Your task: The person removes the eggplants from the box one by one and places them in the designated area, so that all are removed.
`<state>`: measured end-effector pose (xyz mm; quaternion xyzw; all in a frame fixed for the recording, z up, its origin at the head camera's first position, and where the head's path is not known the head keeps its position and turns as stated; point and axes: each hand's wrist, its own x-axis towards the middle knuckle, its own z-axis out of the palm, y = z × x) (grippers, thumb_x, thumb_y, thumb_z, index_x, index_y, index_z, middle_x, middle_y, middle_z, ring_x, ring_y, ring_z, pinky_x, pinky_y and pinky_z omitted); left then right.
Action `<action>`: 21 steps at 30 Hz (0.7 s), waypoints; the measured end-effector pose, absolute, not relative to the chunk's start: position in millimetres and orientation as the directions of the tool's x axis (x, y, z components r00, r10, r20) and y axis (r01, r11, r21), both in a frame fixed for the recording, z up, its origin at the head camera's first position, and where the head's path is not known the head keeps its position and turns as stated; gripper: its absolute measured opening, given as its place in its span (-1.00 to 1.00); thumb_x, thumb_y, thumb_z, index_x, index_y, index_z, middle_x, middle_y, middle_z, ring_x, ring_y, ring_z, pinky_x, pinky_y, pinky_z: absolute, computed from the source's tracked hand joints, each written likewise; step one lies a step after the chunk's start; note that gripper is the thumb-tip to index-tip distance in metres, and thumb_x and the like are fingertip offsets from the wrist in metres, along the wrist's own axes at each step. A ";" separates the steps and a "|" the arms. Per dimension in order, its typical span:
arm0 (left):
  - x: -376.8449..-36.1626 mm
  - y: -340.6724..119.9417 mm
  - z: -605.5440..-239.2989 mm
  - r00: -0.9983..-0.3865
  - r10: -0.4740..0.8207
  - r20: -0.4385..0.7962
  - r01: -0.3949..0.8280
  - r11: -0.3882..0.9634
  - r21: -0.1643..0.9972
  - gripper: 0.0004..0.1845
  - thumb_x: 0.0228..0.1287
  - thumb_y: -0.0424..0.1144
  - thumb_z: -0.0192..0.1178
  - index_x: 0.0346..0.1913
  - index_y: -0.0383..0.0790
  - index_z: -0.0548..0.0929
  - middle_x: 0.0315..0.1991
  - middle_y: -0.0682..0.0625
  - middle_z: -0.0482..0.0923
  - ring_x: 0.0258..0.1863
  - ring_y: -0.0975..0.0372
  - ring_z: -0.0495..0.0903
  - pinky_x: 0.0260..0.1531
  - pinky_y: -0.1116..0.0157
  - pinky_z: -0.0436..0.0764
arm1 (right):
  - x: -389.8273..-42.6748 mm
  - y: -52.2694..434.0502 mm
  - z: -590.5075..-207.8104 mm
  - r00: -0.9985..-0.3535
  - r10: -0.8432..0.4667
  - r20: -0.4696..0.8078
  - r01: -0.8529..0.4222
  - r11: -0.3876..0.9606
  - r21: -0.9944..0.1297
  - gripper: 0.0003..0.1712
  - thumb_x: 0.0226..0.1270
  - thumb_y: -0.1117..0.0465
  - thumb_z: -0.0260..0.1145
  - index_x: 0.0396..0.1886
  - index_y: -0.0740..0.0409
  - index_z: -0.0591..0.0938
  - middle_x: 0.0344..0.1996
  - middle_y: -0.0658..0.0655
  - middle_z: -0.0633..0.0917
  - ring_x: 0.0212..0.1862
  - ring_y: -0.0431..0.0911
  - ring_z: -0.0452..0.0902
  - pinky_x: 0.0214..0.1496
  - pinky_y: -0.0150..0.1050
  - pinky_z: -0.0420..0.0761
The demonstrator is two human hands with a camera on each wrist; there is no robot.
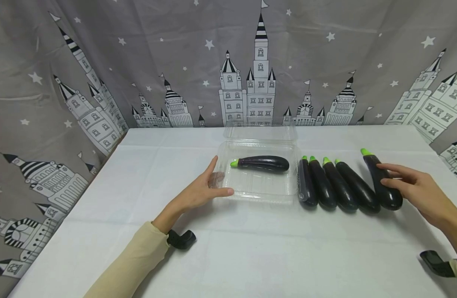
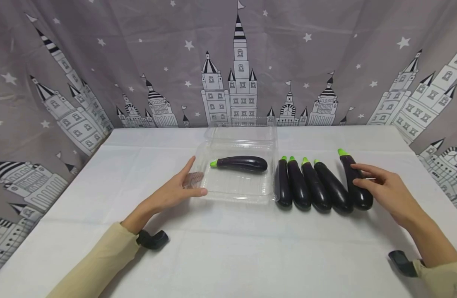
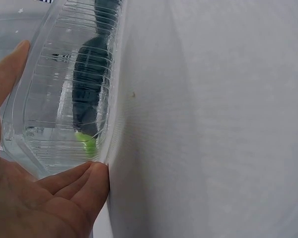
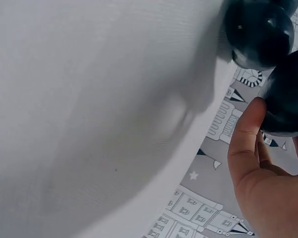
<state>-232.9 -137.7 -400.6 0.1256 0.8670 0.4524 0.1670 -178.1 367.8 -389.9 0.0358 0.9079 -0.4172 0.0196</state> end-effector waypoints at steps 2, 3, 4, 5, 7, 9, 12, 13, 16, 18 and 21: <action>-232.9 -137.8 -400.8 -0.912 0.371 -0.176 0.067 0.557 0.828 0.30 0.05 0.24 0.41 0.59 0.09 -0.34 0.55 -0.23 -0.09 0.52 -0.03 -0.11 0.39 -0.16 -0.07 | -178.6 370.4 -391.3 -0.996 0.038 -0.080 0.086 0.643 -0.761 -0.35 0.54 0.03 0.13 0.52 0.10 0.27 0.31 0.61 0.21 0.09 0.01 0.29 0.07 -0.04 0.38; -233.0 -137.9 -400.9 -0.911 0.372 -0.176 0.066 0.555 0.829 0.30 0.05 0.24 0.41 0.59 0.09 -0.34 0.55 -0.23 -0.08 0.52 -0.03 -0.11 0.39 -0.15 -0.07 | -179.0 371.7 -392.1 -0.996 0.033 -0.084 0.086 0.641 -0.763 -0.36 0.54 0.03 0.12 0.52 0.10 0.27 0.31 0.61 0.21 0.11 0.07 0.28 0.04 -0.16 0.39; -233.0 -137.9 -401.0 -0.911 0.372 -0.176 0.066 0.554 0.830 0.30 0.05 0.24 0.41 0.59 0.09 -0.34 0.55 -0.24 -0.08 0.52 -0.03 -0.10 0.39 -0.16 -0.07 | -179.4 372.9 -392.8 -0.996 0.028 -0.087 0.085 0.639 -0.765 -0.36 0.54 0.03 0.12 0.52 0.09 0.28 0.32 0.60 0.20 0.14 0.13 0.26 -0.02 -0.25 0.38; -233.0 -138.0 -401.1 -0.911 0.372 -0.177 0.064 0.553 0.830 0.30 0.05 0.24 0.41 0.59 0.10 -0.34 0.55 -0.24 -0.08 0.52 -0.03 -0.11 0.39 -0.16 -0.07 | -179.9 374.0 -393.6 -0.996 0.024 -0.087 0.083 0.635 -0.768 -0.37 0.54 0.04 0.12 0.51 0.09 0.29 0.32 0.60 0.20 0.16 0.18 0.24 -0.04 -0.32 0.38; -233.1 -138.1 -401.3 -0.911 0.373 -0.177 0.063 0.550 0.833 0.30 0.05 0.24 0.41 0.59 0.12 -0.35 0.55 -0.23 -0.10 0.52 -0.02 -0.12 0.40 -0.15 -0.08 | -180.8 376.0 -395.0 -0.996 0.018 -0.088 0.079 0.635 -0.768 -0.39 0.55 0.05 0.11 0.50 0.07 0.30 0.33 0.59 0.20 0.20 0.26 0.20 -0.09 -0.41 0.37; -233.2 -138.3 -401.5 -0.911 0.372 -0.176 0.063 0.549 0.834 0.29 0.05 0.24 0.41 0.59 0.14 -0.35 0.56 -0.21 -0.12 0.52 -0.02 -0.13 0.40 -0.15 -0.09 | -181.7 377.6 -396.4 -0.996 0.014 -0.087 0.076 0.639 -0.766 -0.41 0.55 0.06 0.11 0.49 0.06 0.32 0.34 0.58 0.20 0.23 0.27 0.17 -0.04 -0.38 0.37; -233.3 -138.3 -401.8 -0.912 0.372 -0.176 0.065 0.552 0.832 0.29 0.05 0.25 0.41 0.58 0.16 -0.35 0.56 -0.19 -0.15 0.53 -0.01 -0.16 0.40 -0.15 -0.09 | -182.4 379.2 -398.9 -0.995 0.006 -0.096 0.078 0.638 -0.766 -0.41 0.55 0.07 0.10 0.49 0.06 0.32 0.36 0.56 0.19 0.28 0.31 0.11 0.19 -0.07 0.34; -233.2 -138.3 -401.9 -0.912 0.371 -0.175 0.065 0.553 0.831 0.29 0.05 0.25 0.41 0.58 0.17 -0.35 0.57 -0.18 -0.16 0.53 -0.01 -0.16 0.40 -0.15 -0.09 | -182.7 379.3 -399.8 -0.995 0.002 -0.101 0.080 0.633 -0.770 -0.41 0.56 0.07 0.10 0.50 0.07 0.31 0.37 0.57 0.18 0.31 0.34 0.09 0.24 0.10 0.29; -233.1 -138.3 -402.1 -0.912 0.371 -0.175 0.066 0.554 0.830 0.29 0.05 0.25 0.41 0.58 0.17 -0.35 0.57 -0.18 -0.16 0.53 -0.01 -0.16 0.40 -0.15 -0.09 | -183.7 379.3 -402.1 -0.993 -0.010 -0.116 0.086 0.614 -0.785 -0.39 0.56 0.08 0.09 0.51 0.13 0.27 0.40 0.59 0.12 0.34 0.45 0.01 0.27 0.40 0.12; -233.2 -138.4 -402.2 -0.911 0.374 -0.173 0.069 0.552 0.831 0.29 0.06 0.25 0.41 0.58 0.16 -0.36 0.56 -0.19 -0.16 0.53 -0.01 -0.16 0.40 -0.15 -0.09 | -184.2 379.0 -403.0 -0.993 -0.016 -0.120 0.086 0.605 -0.792 -0.39 0.57 0.09 0.07 0.51 0.17 0.26 0.40 0.60 0.10 0.34 0.51 -0.01 0.24 0.48 0.06; -233.4 -138.5 -402.3 -0.912 0.375 -0.168 0.073 0.549 0.832 0.29 0.06 0.24 0.41 0.58 0.15 -0.36 0.56 -0.20 -0.14 0.52 -0.01 -0.15 0.40 -0.15 -0.08 | -184.8 378.9 -403.5 -0.992 -0.028 -0.122 0.080 0.610 -0.788 -0.40 0.57 0.11 0.06 0.50 0.20 0.25 0.41 0.60 0.10 0.33 0.52 0.00 0.24 0.48 0.06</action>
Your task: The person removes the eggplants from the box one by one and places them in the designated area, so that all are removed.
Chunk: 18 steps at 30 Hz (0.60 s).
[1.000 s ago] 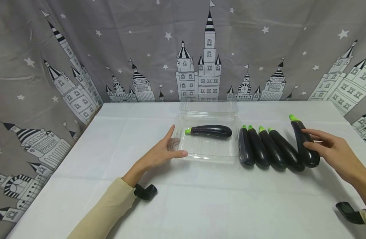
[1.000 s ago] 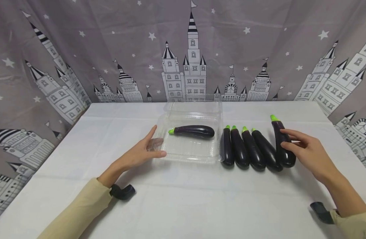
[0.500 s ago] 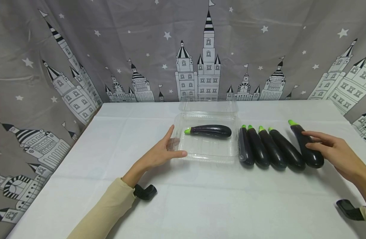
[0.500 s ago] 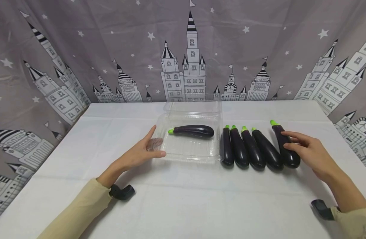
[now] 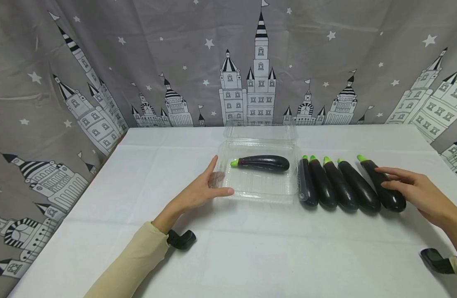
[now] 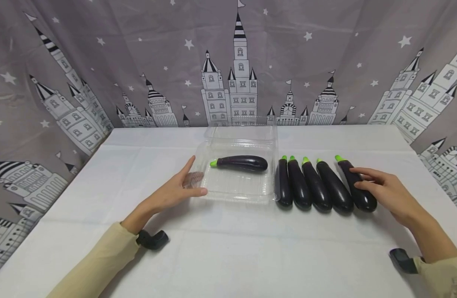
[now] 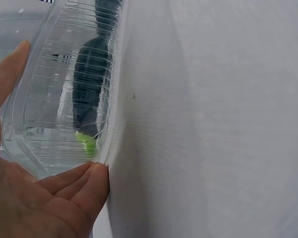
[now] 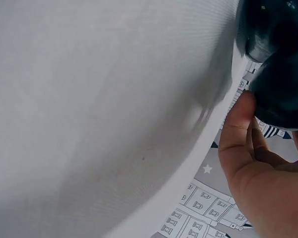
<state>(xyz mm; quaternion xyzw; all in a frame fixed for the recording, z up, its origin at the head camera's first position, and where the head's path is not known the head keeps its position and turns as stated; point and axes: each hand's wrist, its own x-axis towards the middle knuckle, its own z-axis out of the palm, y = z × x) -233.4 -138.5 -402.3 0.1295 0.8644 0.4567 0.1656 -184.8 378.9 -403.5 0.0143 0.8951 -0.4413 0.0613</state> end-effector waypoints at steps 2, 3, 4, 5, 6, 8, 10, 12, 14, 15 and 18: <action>-233.5 -138.2 -402.4 -0.912 0.376 -0.166 0.074 0.547 0.834 0.29 0.06 0.24 0.41 0.58 0.15 -0.36 0.56 -0.21 -0.13 0.52 -0.02 -0.15 0.40 -0.14 -0.08 | -184.9 379.0 -404.0 -0.991 -0.041 -0.126 0.073 0.621 -0.781 -0.41 0.58 0.12 0.04 0.49 0.23 0.25 0.40 0.60 0.11 0.33 0.50 0.03 0.24 0.46 0.09; -233.5 -138.1 -402.5 -0.912 0.376 -0.166 0.074 0.547 0.834 0.29 0.06 0.24 0.41 0.58 0.15 -0.36 0.56 -0.21 -0.12 0.52 -0.02 -0.14 0.40 -0.14 -0.08 | -185.0 379.2 -404.2 -0.990 -0.047 -0.130 0.072 0.622 -0.779 -0.41 0.59 0.13 0.04 0.49 0.26 0.25 0.40 0.60 0.11 0.32 0.51 0.03 0.24 0.46 0.09; -233.6 -138.2 -402.5 -0.912 0.377 -0.165 0.074 0.545 0.835 0.29 0.07 0.24 0.41 0.58 0.14 -0.36 0.56 -0.21 -0.12 0.52 -0.02 -0.14 0.40 -0.14 -0.08 | -185.1 379.0 -404.7 -0.990 -0.052 -0.133 0.071 0.627 -0.776 -0.41 0.59 0.13 0.03 0.48 0.28 0.24 0.39 0.60 0.12 0.32 0.51 0.04 0.23 0.46 0.11; -233.6 -138.4 -402.7 -0.912 0.377 -0.164 0.074 0.544 0.836 0.29 0.07 0.24 0.41 0.58 0.14 -0.36 0.56 -0.21 -0.13 0.52 -0.02 -0.15 0.40 -0.14 -0.08 | -185.4 378.9 -405.1 -0.989 -0.058 -0.137 0.070 0.629 -0.774 -0.41 0.59 0.14 0.02 0.47 0.31 0.24 0.39 0.60 0.12 0.32 0.50 0.05 0.22 0.46 0.12; -233.6 -138.5 -402.7 -0.911 0.378 -0.164 0.074 0.543 0.837 0.29 0.07 0.24 0.41 0.58 0.14 -0.36 0.56 -0.21 -0.13 0.52 -0.01 -0.15 0.40 -0.14 -0.09 | -185.8 378.9 -405.5 -0.988 -0.061 -0.140 0.070 0.632 -0.772 -0.41 0.59 0.14 0.02 0.47 0.32 0.24 0.39 0.60 0.12 0.31 0.50 0.05 0.22 0.46 0.13; -233.7 -138.9 -402.8 -0.911 0.379 -0.162 0.076 0.541 0.838 0.28 0.07 0.24 0.40 0.58 0.14 -0.36 0.56 -0.20 -0.14 0.53 -0.01 -0.16 0.40 -0.14 -0.09 | -186.6 379.0 -405.8 -0.986 -0.064 -0.151 0.078 0.630 -0.772 -0.40 0.59 0.13 0.03 0.47 0.34 0.23 0.39 0.61 0.12 0.32 0.51 0.05 0.22 0.47 0.12; -233.8 -139.1 -402.9 -0.911 0.380 -0.160 0.078 0.540 0.838 0.29 0.07 0.24 0.40 0.59 0.13 -0.35 0.56 -0.20 -0.14 0.53 -0.01 -0.16 0.40 -0.14 -0.09 | -187.1 379.0 -405.5 -0.984 -0.071 -0.166 0.085 0.627 -0.774 -0.39 0.58 0.12 0.04 0.46 0.35 0.22 0.40 0.61 0.11 0.32 0.51 0.04 0.22 0.47 0.10; -233.8 -139.0 -402.9 -0.911 0.380 -0.160 0.079 0.541 0.837 0.29 0.07 0.24 0.40 0.59 0.11 -0.35 0.56 -0.20 -0.14 0.53 -0.01 -0.15 0.40 -0.14 -0.09 | -187.3 379.1 -405.2 -0.980 -0.078 -0.181 0.093 0.627 -0.774 -0.38 0.58 0.12 0.03 0.47 0.38 0.21 0.39 0.62 0.10 0.33 0.52 0.04 0.22 0.48 0.09; -234.0 -138.9 -403.1 -0.911 0.381 -0.157 0.083 0.543 0.836 0.29 0.08 0.24 0.40 0.59 0.08 -0.35 0.56 -0.19 -0.15 0.53 -0.01 -0.16 0.40 -0.14 -0.09 | -187.0 378.5 -404.8 -0.978 -0.077 -0.194 0.101 0.636 -0.765 -0.37 0.59 0.13 0.02 0.47 0.40 0.18 0.38 0.63 0.11 0.33 0.53 0.05 0.21 0.49 0.10; -234.0 -138.7 -403.1 -0.911 0.381 -0.156 0.084 0.542 0.836 0.29 0.08 0.23 0.40 0.59 0.08 -0.35 0.56 -0.19 -0.15 0.53 -0.01 -0.16 0.40 -0.14 -0.09 | -186.8 378.1 -404.8 -0.978 -0.075 -0.196 0.102 0.646 -0.757 -0.37 0.59 0.14 0.02 0.47 0.40 0.18 0.37 0.64 0.13 0.32 0.52 0.07 0.20 0.49 0.12; -234.0 -138.4 -403.0 -0.911 0.383 -0.154 0.085 0.540 0.837 0.28 0.09 0.22 0.40 0.59 0.07 -0.35 0.57 -0.18 -0.16 0.53 -0.01 -0.16 0.40 -0.14 -0.09 | -186.9 377.5 -404.3 -0.977 -0.071 -0.200 0.103 0.668 -0.737 -0.37 0.58 0.16 0.01 0.48 0.42 0.15 0.35 0.66 0.13 0.31 0.55 0.07 0.17 0.50 0.15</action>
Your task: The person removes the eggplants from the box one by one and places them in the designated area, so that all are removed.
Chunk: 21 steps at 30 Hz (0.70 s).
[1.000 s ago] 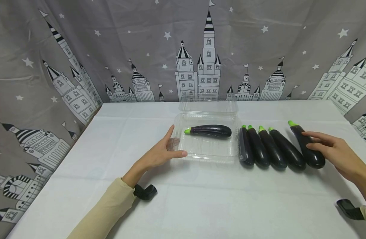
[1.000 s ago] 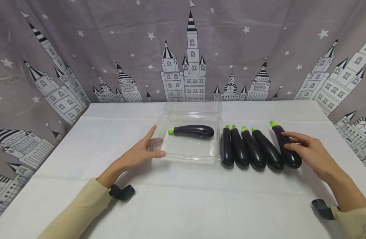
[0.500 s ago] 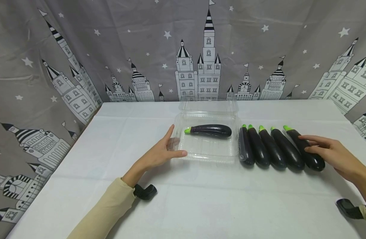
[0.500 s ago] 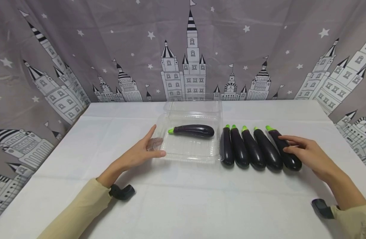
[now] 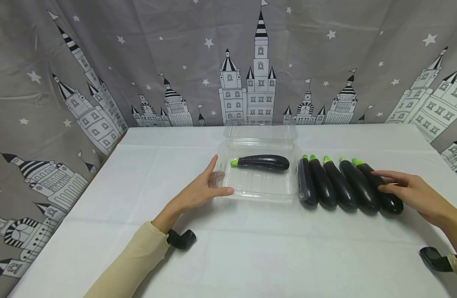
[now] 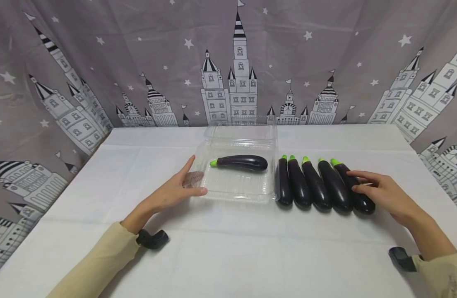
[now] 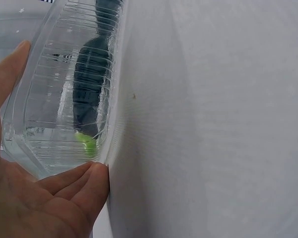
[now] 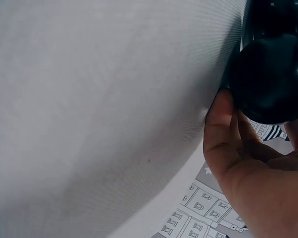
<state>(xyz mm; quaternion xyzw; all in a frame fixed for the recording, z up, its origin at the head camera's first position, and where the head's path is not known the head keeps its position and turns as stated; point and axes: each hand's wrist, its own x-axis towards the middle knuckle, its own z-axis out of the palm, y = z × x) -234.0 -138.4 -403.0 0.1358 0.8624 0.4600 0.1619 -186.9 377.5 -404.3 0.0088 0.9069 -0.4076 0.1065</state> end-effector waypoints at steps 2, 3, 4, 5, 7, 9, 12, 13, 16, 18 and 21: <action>-234.0 -138.4 -402.8 -0.911 0.383 -0.155 0.083 0.537 0.840 0.28 0.09 0.22 0.40 0.59 0.08 -0.35 0.57 -0.17 -0.16 0.53 0.00 -0.17 0.40 -0.14 -0.09 | -187.0 377.0 -403.8 -0.977 -0.070 -0.202 0.103 0.674 -0.731 -0.36 0.58 0.15 0.03 0.47 0.42 0.15 0.34 0.66 0.13 0.30 0.54 0.07 0.16 0.49 0.17; -234.0 -138.4 -402.7 -0.911 0.383 -0.156 0.082 0.537 0.840 0.28 0.09 0.22 0.40 0.59 0.08 -0.35 0.57 -0.17 -0.16 0.53 0.00 -0.17 0.40 -0.14 -0.09 | -187.1 376.8 -403.7 -0.977 -0.070 -0.201 0.102 0.677 -0.729 -0.35 0.58 0.15 0.04 0.48 0.42 0.15 0.34 0.66 0.14 0.29 0.54 0.09 0.16 0.48 0.18; -233.9 -138.4 -402.5 -0.910 0.383 -0.157 0.081 0.536 0.840 0.28 0.09 0.22 0.40 0.59 0.08 -0.35 0.57 -0.17 -0.16 0.53 0.01 -0.17 0.40 -0.13 -0.09 | -187.1 376.7 -403.8 -0.978 -0.069 -0.198 0.099 0.679 -0.728 -0.34 0.57 0.14 0.05 0.48 0.41 0.15 0.33 0.66 0.15 0.28 0.53 0.12 0.15 0.47 0.20; -233.9 -138.4 -402.5 -0.910 0.383 -0.157 0.080 0.536 0.841 0.28 0.09 0.21 0.41 0.59 0.08 -0.35 0.57 -0.17 -0.16 0.53 0.01 -0.17 0.40 -0.13 -0.09 | -187.0 376.5 -403.9 -0.979 -0.067 -0.195 0.098 0.681 -0.725 -0.34 0.57 0.13 0.06 0.48 0.41 0.15 0.32 0.66 0.18 0.26 0.51 0.16 0.14 0.45 0.23; -233.9 -138.5 -402.4 -0.911 0.381 -0.158 0.079 0.537 0.840 0.28 0.09 0.21 0.40 0.59 0.07 -0.35 0.56 -0.18 -0.14 0.53 0.00 -0.15 0.40 -0.13 -0.09 | -186.6 375.9 -403.9 -0.980 -0.061 -0.188 0.095 0.690 -0.718 -0.32 0.57 0.11 0.07 0.48 0.40 0.15 0.28 0.64 0.23 0.22 0.46 0.23 0.10 0.39 0.29; -233.9 -138.7 -402.5 -0.911 0.381 -0.159 0.079 0.540 0.838 0.28 0.09 0.22 0.40 0.59 0.06 -0.35 0.56 -0.20 -0.12 0.52 -0.01 -0.13 0.40 -0.14 -0.08 | -186.1 375.2 -403.5 -0.982 -0.056 -0.180 0.090 0.702 -0.707 -0.32 0.56 0.10 0.08 0.48 0.39 0.16 0.24 0.63 0.29 0.18 0.41 0.29 0.06 0.33 0.33; -234.0 -139.1 -402.8 -0.911 0.379 -0.160 0.077 0.540 0.838 0.29 0.08 0.22 0.40 0.59 0.06 -0.35 0.55 -0.22 -0.09 0.52 -0.01 -0.12 0.40 -0.14 -0.07 | -185.8 374.5 -402.7 -0.983 -0.057 -0.172 0.081 0.712 -0.697 -0.33 0.56 0.11 0.09 0.47 0.41 0.18 0.21 0.64 0.32 0.14 0.38 0.34 0.03 0.29 0.36; -234.0 -139.2 -402.9 -0.911 0.379 -0.161 0.077 0.540 0.838 0.29 0.08 0.23 0.41 0.59 0.06 -0.35 0.55 -0.22 -0.09 0.52 -0.01 -0.12 0.40 -0.14 -0.07 | -185.6 373.9 -402.3 -0.985 -0.052 -0.166 0.077 0.724 -0.686 -0.33 0.56 0.11 0.10 0.46 0.41 0.20 0.20 0.62 0.35 0.10 0.31 0.40 0.01 0.24 0.39; -234.2 -139.1 -403.1 -0.911 0.379 -0.161 0.075 0.539 0.839 0.29 0.08 0.22 0.41 0.59 0.06 -0.34 0.55 -0.22 -0.09 0.52 -0.01 -0.12 0.40 -0.14 -0.07 | -185.4 373.0 -401.5 -0.987 -0.052 -0.152 0.065 0.737 -0.673 -0.35 0.55 0.13 0.11 0.45 0.41 0.22 0.17 0.61 0.40 0.03 0.20 0.48 -0.03 0.15 0.44; -234.3 -138.9 -403.1 -0.911 0.378 -0.163 0.074 0.540 0.838 0.29 0.08 0.22 0.41 0.59 0.06 -0.34 0.55 -0.22 -0.09 0.52 -0.02 -0.12 0.40 -0.14 -0.07 | -184.9 372.1 -400.6 -0.988 -0.049 -0.147 0.063 0.743 -0.666 -0.36 0.54 0.15 0.11 0.45 0.41 0.23 0.16 0.60 0.42 0.02 0.19 0.50 -0.05 0.11 0.45; -234.2 -138.9 -403.0 -0.912 0.376 -0.166 0.073 0.545 0.835 0.29 0.07 0.23 0.41 0.59 0.06 -0.34 0.55 -0.23 -0.09 0.52 -0.02 -0.12 0.40 -0.15 -0.07 | -184.6 370.9 -399.5 -0.987 -0.049 -0.152 0.067 0.737 -0.672 -0.37 0.52 0.21 0.09 0.45 0.43 0.21 0.17 0.63 0.38 0.07 0.34 0.44 -0.05 0.15 0.44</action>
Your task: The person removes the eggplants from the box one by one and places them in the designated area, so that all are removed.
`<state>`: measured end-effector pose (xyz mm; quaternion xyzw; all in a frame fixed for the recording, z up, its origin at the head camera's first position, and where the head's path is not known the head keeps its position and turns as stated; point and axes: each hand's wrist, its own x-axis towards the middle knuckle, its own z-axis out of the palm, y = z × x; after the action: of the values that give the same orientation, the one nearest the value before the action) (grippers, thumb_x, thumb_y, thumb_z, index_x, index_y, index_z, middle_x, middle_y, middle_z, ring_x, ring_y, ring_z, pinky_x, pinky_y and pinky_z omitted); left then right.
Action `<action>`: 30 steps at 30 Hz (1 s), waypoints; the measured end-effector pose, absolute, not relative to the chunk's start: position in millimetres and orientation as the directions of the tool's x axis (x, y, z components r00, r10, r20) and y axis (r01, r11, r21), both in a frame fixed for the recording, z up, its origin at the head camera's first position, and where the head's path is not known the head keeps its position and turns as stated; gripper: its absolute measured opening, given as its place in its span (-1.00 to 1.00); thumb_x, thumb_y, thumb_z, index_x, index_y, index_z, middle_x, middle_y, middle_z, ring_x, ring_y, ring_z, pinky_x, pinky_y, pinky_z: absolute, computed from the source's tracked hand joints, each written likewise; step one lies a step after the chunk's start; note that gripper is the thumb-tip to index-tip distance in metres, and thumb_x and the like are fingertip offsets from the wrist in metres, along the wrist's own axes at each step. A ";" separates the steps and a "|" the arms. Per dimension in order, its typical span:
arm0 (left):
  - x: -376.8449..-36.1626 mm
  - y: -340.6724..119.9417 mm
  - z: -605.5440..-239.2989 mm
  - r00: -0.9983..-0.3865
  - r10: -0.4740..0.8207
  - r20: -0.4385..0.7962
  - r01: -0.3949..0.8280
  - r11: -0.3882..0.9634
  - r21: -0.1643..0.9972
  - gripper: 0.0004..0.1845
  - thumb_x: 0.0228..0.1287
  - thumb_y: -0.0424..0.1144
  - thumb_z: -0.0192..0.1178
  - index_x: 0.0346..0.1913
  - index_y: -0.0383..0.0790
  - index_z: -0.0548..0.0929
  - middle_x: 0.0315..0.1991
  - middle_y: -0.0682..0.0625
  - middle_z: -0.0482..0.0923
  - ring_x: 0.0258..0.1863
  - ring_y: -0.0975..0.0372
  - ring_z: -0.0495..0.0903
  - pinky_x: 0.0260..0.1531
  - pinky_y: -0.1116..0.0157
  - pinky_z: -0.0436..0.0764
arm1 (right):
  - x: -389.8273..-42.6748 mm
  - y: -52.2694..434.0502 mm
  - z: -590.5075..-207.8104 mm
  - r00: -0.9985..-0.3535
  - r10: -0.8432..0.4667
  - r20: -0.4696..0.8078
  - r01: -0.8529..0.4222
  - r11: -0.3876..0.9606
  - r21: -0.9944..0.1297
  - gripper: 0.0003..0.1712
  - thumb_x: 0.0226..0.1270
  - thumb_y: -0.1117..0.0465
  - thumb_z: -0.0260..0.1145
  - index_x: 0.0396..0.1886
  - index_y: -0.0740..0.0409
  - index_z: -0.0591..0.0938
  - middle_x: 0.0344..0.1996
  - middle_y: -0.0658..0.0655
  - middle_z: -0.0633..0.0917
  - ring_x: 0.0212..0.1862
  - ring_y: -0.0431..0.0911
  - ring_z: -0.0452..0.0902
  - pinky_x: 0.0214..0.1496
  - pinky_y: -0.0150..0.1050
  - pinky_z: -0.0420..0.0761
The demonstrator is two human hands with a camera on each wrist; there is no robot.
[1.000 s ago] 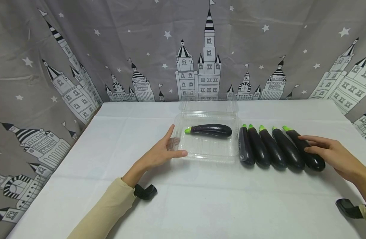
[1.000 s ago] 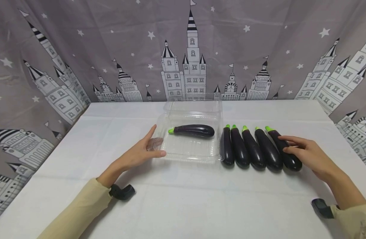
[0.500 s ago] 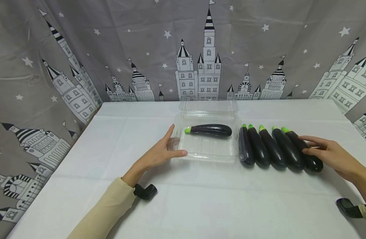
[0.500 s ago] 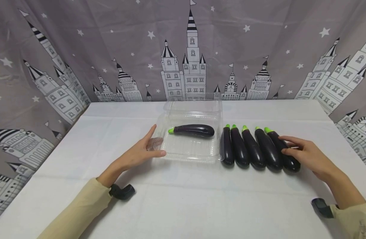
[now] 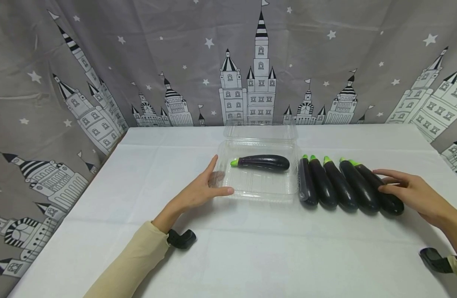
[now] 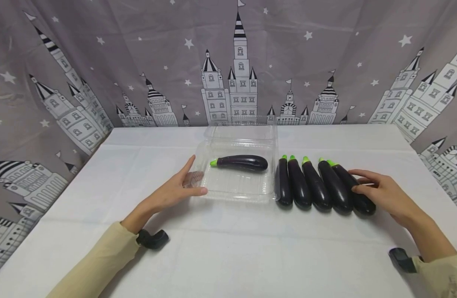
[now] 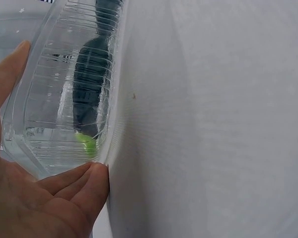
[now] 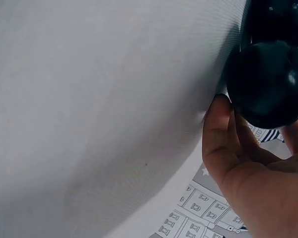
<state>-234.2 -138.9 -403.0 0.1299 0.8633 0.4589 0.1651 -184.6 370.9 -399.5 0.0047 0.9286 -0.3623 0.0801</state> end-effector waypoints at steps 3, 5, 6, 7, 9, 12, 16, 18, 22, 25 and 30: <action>-234.1 -138.8 -402.6 -0.912 0.375 -0.166 0.073 0.547 0.834 0.30 0.06 0.24 0.41 0.59 0.06 -0.34 0.55 -0.23 -0.08 0.52 -0.01 -0.11 0.40 -0.14 -0.07 | -184.5 370.4 -398.9 -0.987 -0.041 -0.154 0.074 0.740 -0.669 -0.38 0.49 0.26 0.08 0.44 0.44 0.21 0.18 0.65 0.36 0.11 0.41 0.39 -0.06 0.13 0.45; -234.1 -138.8 -402.3 -0.911 0.378 -0.164 0.075 0.543 0.836 0.30 0.07 0.24 0.41 0.59 0.06 -0.35 0.55 -0.22 -0.09 0.52 -0.01 -0.11 0.40 -0.13 -0.07 | -184.7 370.5 -399.0 -0.987 -0.038 -0.158 0.080 0.736 -0.672 -0.38 0.49 0.27 0.07 0.44 0.44 0.21 0.19 0.66 0.34 0.12 0.43 0.38 -0.05 0.14 0.44; -234.1 -138.7 -402.1 -0.911 0.379 -0.162 0.076 0.541 0.838 0.29 0.07 0.23 0.41 0.59 0.06 -0.35 0.55 -0.21 -0.10 0.52 0.00 -0.11 0.40 -0.13 -0.07 | -184.7 370.6 -399.1 -0.987 -0.037 -0.158 0.080 0.737 -0.671 -0.38 0.49 0.26 0.08 0.44 0.44 0.21 0.19 0.66 0.34 0.11 0.42 0.38 -0.06 0.11 0.44; -234.2 -138.7 -401.9 -0.911 0.381 -0.160 0.078 0.539 0.839 0.29 0.08 0.22 0.41 0.59 0.05 -0.35 0.56 -0.20 -0.12 0.52 0.00 -0.12 0.41 -0.12 -0.07 | -184.7 370.7 -399.2 -0.987 -0.036 -0.157 0.080 0.737 -0.671 -0.38 0.50 0.26 0.08 0.44 0.44 0.22 0.19 0.65 0.34 0.11 0.42 0.38 -0.07 0.08 0.44; -234.0 -138.5 -401.6 -0.910 0.382 -0.158 0.079 0.537 0.840 0.28 0.09 0.21 0.41 0.59 0.05 -0.35 0.56 -0.18 -0.14 0.52 0.01 -0.13 0.41 -0.11 -0.07 | -184.5 370.8 -399.4 -0.987 -0.036 -0.157 0.080 0.736 -0.672 -0.38 0.50 0.25 0.09 0.44 0.44 0.22 0.18 0.65 0.35 0.11 0.41 0.38 -0.08 0.06 0.44; -233.7 -138.2 -401.2 -0.910 0.383 -0.159 0.079 0.536 0.840 0.28 0.09 0.20 0.41 0.59 0.06 -0.35 0.57 -0.17 -0.16 0.52 0.01 -0.14 0.41 -0.12 -0.07 | -183.9 371.0 -399.7 -0.987 -0.039 -0.154 0.077 0.732 -0.677 -0.35 0.52 0.22 0.10 0.45 0.44 0.19 0.20 0.65 0.33 0.13 0.42 0.36 -0.07 0.06 0.46; -233.5 -138.0 -401.0 -0.909 0.383 -0.161 0.078 0.538 0.839 0.28 0.09 0.21 0.40 0.59 0.07 -0.36 0.56 -0.19 -0.14 0.52 0.00 -0.13 0.40 -0.12 -0.07 | -183.1 370.6 -399.7 -0.987 -0.036 -0.159 0.087 0.709 -0.700 -0.28 0.54 0.16 0.11 0.49 0.44 0.09 0.24 0.69 0.24 0.20 0.51 0.24 0.07 0.33 0.38; -233.8 -137.9 -401.1 -0.910 0.384 -0.158 0.081 0.537 0.840 0.28 0.09 0.21 0.40 0.59 0.06 -0.35 0.56 -0.19 -0.15 0.52 0.00 -0.13 0.40 -0.12 -0.07 | -183.0 370.1 -399.5 -0.986 -0.031 -0.164 0.096 0.698 -0.709 -0.25 0.55 0.14 0.10 0.50 0.44 0.06 0.26 0.70 0.20 0.23 0.54 0.18 0.11 0.45 0.27; -234.4 -137.9 -401.4 -0.909 0.387 -0.153 0.087 0.536 0.840 0.28 0.09 0.21 0.40 0.59 0.04 -0.35 0.57 -0.17 -0.17 0.52 0.00 -0.14 0.40 -0.12 -0.06 | -182.8 369.6 -399.1 -0.986 -0.020 -0.166 0.106 0.694 -0.712 -0.24 0.55 0.13 0.10 0.51 0.44 0.04 0.27 0.70 0.18 0.24 0.55 0.15 0.12 0.47 0.23; -234.5 -137.8 -401.6 -0.908 0.388 -0.156 0.085 0.536 0.840 0.28 0.09 0.21 0.40 0.59 0.06 -0.35 0.56 -0.19 -0.15 0.52 0.00 -0.13 0.40 -0.12 -0.06 | -182.5 369.2 -398.9 -0.986 -0.018 -0.164 0.106 0.693 -0.713 -0.24 0.56 0.12 0.09 0.50 0.45 0.03 0.27 0.71 0.18 0.24 0.55 0.15 0.12 0.46 0.24; -233.9 -138.2 -401.7 -0.908 0.389 -0.157 0.086 0.538 0.839 0.28 0.09 0.21 0.40 0.59 0.07 -0.35 0.56 -0.20 -0.13 0.52 0.00 -0.12 0.40 -0.13 -0.06 | -182.2 368.0 -397.2 -0.987 -0.014 -0.160 0.105 0.693 -0.713 -0.23 0.55 0.12 0.10 0.50 0.46 0.03 0.26 0.71 0.20 0.24 0.54 0.16 0.13 0.46 0.23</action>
<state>-233.9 -138.2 -401.7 0.1378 0.8612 0.4606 0.1648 -182.2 368.0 -397.2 0.0248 0.9169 -0.3909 0.0764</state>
